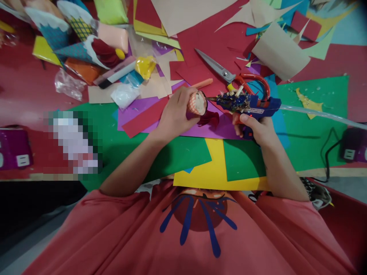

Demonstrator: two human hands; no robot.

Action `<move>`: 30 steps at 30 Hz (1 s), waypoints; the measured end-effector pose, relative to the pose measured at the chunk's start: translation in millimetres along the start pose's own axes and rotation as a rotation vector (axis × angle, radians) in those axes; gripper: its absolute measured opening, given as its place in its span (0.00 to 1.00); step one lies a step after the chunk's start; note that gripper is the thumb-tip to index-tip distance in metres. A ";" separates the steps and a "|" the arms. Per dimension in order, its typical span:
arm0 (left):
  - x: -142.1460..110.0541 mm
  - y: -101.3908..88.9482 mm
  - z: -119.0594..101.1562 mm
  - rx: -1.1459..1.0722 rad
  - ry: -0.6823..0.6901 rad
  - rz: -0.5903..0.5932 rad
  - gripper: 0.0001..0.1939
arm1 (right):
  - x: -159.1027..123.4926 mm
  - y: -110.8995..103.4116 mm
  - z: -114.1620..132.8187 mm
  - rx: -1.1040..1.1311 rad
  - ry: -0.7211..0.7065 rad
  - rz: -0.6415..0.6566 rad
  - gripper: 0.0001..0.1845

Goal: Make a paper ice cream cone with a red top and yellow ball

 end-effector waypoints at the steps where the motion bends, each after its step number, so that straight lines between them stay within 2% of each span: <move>1: 0.0 0.8 1.0 0.000 -0.007 0.004 0.25 | 0.5 -0.5 -0.7 -0.012 -0.001 0.001 0.30; 5: 0.0 2.3 2.8 -0.041 -0.002 -0.017 0.22 | -0.8 -2.5 0.7 -0.069 0.038 0.005 0.32; 15: 5.8 -1.2 1.8 0.038 0.100 -0.203 0.10 | -4.8 -1.7 7.6 -0.200 0.092 0.050 0.33; 17: 4.9 -1.1 4.1 0.005 0.079 -0.195 0.11 | -5.7 -1.1 8.5 -0.215 0.095 0.056 0.33; 22: 0.3 0.8 11.2 -0.085 -0.028 -0.078 0.16 | -7.5 3.5 14.1 -0.214 0.109 0.068 0.31; 27: 1.2 -1.4 10.0 0.010 0.062 -0.155 0.18 | -8.1 5.6 16.9 -0.198 0.090 0.081 0.31; 30: 2.5 -3.9 7.5 0.006 0.095 -0.127 0.21 | -8.4 5.1 16.9 -0.191 0.089 0.078 0.31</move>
Point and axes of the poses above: each hand's wrist, its own x-axis towards the middle knuckle, its own y-axis out of the palm, z = x × y, the point moved 1 cm from there along x, towards the middle knuckle, and after that the axes turned 9 degrees about z, right-handed, at the moved point
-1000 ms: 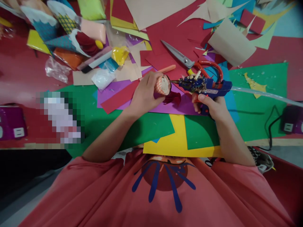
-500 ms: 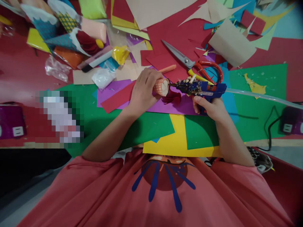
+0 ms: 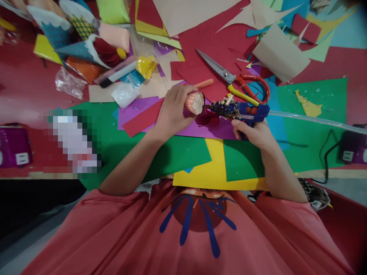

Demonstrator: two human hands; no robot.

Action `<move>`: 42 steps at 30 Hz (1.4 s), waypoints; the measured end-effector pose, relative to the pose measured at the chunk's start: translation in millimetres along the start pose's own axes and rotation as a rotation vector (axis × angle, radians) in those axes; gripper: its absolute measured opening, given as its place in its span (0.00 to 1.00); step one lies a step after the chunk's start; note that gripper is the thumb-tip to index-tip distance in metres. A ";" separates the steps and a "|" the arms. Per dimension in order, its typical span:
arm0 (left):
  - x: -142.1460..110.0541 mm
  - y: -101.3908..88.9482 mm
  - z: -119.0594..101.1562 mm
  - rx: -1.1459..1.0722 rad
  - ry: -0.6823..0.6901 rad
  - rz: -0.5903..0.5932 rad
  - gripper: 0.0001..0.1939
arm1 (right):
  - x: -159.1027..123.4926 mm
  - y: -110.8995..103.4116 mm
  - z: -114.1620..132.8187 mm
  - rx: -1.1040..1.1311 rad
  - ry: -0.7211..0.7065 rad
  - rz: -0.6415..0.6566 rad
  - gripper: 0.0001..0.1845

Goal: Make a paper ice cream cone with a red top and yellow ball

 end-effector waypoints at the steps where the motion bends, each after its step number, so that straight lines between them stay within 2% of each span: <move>1: 0.5 -0.7 -0.8 -0.010 0.010 0.009 0.21 | -0.1 -0.1 0.0 0.004 0.000 0.000 0.31; 8: 4.5 0.0 -2.0 0.021 0.099 -0.128 0.16 | -1.0 -0.3 1.0 0.000 -0.010 0.004 0.31; 11: 3.1 2.4 0.8 0.002 0.065 -0.102 0.14 | -1.5 0.0 1.2 -0.020 -0.011 0.010 0.30; 16: -1.7 3.4 6.2 0.035 -0.002 -0.061 0.16 | -2.3 1.3 -2.0 -0.061 0.024 0.023 0.30; 21: -1.0 5.0 9.6 -0.007 -0.046 0.023 0.14 | -3.5 2.4 -4.4 -0.055 0.041 0.036 0.29; 27: 0.7 3.1 4.5 0.060 0.020 -0.065 0.13 | -4.4 2.4 -3.4 0.035 0.022 0.045 0.30; 33: -1.4 5.3 4.8 0.040 0.031 -0.016 0.19 | -4.0 5.3 -2.2 -0.002 0.060 0.046 0.29; 42: -1.2 5.3 5.2 0.077 0.053 -0.063 0.20 | -3.1 1.2 -2.2 -0.054 0.053 0.020 0.25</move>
Point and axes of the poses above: each hand's wrist, its own x-axis towards the middle knuckle, its own y-axis out of the palm, z = x × y, the point moved 1 cm from there along x, towards the middle knuckle, and after that the axes turned 9 degrees about z, right-handed, at the moved point
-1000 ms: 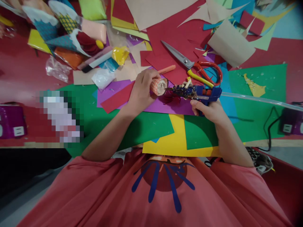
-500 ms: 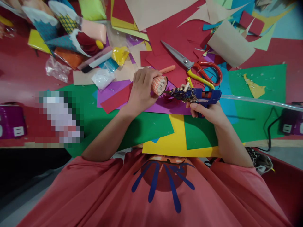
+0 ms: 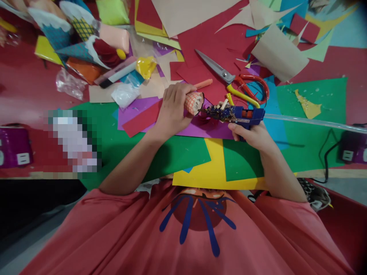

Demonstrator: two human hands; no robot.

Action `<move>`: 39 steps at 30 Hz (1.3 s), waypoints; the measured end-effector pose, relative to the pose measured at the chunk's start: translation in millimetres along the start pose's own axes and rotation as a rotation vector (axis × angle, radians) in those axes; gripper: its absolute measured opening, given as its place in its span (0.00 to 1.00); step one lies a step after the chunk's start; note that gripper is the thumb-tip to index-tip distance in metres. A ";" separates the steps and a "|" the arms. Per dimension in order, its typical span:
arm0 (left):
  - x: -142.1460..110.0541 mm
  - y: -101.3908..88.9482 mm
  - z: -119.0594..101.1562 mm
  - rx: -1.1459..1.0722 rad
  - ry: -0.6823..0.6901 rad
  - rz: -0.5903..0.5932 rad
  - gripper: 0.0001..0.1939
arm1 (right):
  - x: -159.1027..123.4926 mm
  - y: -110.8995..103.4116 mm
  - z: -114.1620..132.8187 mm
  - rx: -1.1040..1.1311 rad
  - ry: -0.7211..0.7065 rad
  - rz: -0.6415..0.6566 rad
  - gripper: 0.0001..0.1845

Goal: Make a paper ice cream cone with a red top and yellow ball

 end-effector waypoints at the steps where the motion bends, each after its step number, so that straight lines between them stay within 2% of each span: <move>1: -0.1 -0.3 0.3 -0.010 -0.008 0.007 0.20 | 0.3 -0.4 -0.1 0.003 -0.004 -0.008 0.26; 10: -1.0 -1.3 -3.2 -0.142 -0.036 0.057 0.18 | 2.1 -1.0 -1.8 0.014 -0.021 -0.092 0.31; 20: 3.8 -8.0 -10.2 -0.193 0.058 0.105 0.17 | 1.3 -1.6 1.5 0.020 -0.044 -0.162 0.35; 23: 2.9 -9.6 -10.3 -0.233 0.020 0.158 0.17 | 1.7 -1.4 -3.2 0.063 -0.046 -0.153 0.34; 26: 0.6 -7.9 -9.0 -0.326 -0.031 0.188 0.21 | 2.4 -1.6 -7.0 0.086 -0.044 -0.146 0.33; 31: -1.7 -4.5 -5.1 -0.395 -0.066 0.162 0.23 | 1.9 -2.7 -3.0 0.033 -0.059 -0.157 0.34; 39: 0.6 -9.3 -9.7 -0.356 -0.006 0.175 0.20 | -0.2 -3.4 0.1 0.015 -0.047 -0.147 0.35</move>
Point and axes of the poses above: each hand's wrist, its own x-axis towards the middle knuckle, its own y-axis out of the palm, z = x × y, the point moved 1 cm from there along x, towards the middle knuckle, and after that the axes turned 9 degrees about z, right-handed, at the moved point
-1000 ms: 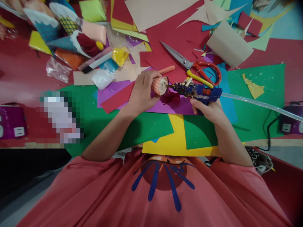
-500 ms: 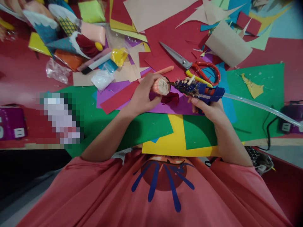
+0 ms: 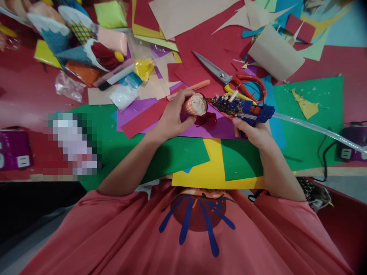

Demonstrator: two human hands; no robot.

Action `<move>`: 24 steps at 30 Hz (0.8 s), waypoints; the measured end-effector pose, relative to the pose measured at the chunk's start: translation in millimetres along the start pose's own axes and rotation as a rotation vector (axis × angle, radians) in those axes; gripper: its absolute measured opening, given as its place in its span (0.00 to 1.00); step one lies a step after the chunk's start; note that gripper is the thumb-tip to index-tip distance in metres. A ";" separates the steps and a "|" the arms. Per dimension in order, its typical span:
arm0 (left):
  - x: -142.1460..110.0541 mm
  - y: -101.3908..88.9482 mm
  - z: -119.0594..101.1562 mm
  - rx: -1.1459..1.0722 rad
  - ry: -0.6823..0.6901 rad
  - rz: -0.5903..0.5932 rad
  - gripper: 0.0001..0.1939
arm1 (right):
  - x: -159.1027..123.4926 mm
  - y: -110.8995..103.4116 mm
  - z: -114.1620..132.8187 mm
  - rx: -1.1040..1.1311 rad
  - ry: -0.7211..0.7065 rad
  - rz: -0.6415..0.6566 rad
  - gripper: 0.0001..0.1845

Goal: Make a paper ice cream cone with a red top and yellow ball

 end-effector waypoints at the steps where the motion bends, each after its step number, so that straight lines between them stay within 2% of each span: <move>1: 0.2 -0.6 -1.3 -0.002 0.003 0.011 0.20 | 0.0 0.0 -1.0 0.008 0.001 0.003 0.35; 6: 1.1 -2.6 -4.6 -0.032 -0.086 0.041 0.19 | -0.2 -0.3 -6.3 0.060 -0.006 0.032 0.32; 11: 0.6 -2.0 -0.8 -0.006 -0.098 -0.007 0.21 | 1.1 -0.7 -9.6 0.077 -0.005 0.015 0.33; 15: -0.1 -1.1 -0.6 0.010 -0.120 -0.002 0.23 | 3.2 -0.4 -12.0 0.062 -0.011 0.004 0.34; 19: -0.1 0.3 -3.8 -0.016 -0.087 -0.016 0.22 | 4.4 -0.6 -14.3 0.055 -0.012 0.003 0.34; 24: 2.2 0.0 -3.1 -0.014 0.008 -0.097 0.22 | 4.0 -0.9 -12.9 0.033 0.000 0.026 0.34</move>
Point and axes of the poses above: each hand's wrist, its own x-axis towards the middle knuckle, its own y-axis out of the palm, z = x × y, the point moved 1 cm from there along x, towards the middle knuckle, and after that the axes turned 9 degrees about z, right-handed, at the moved point
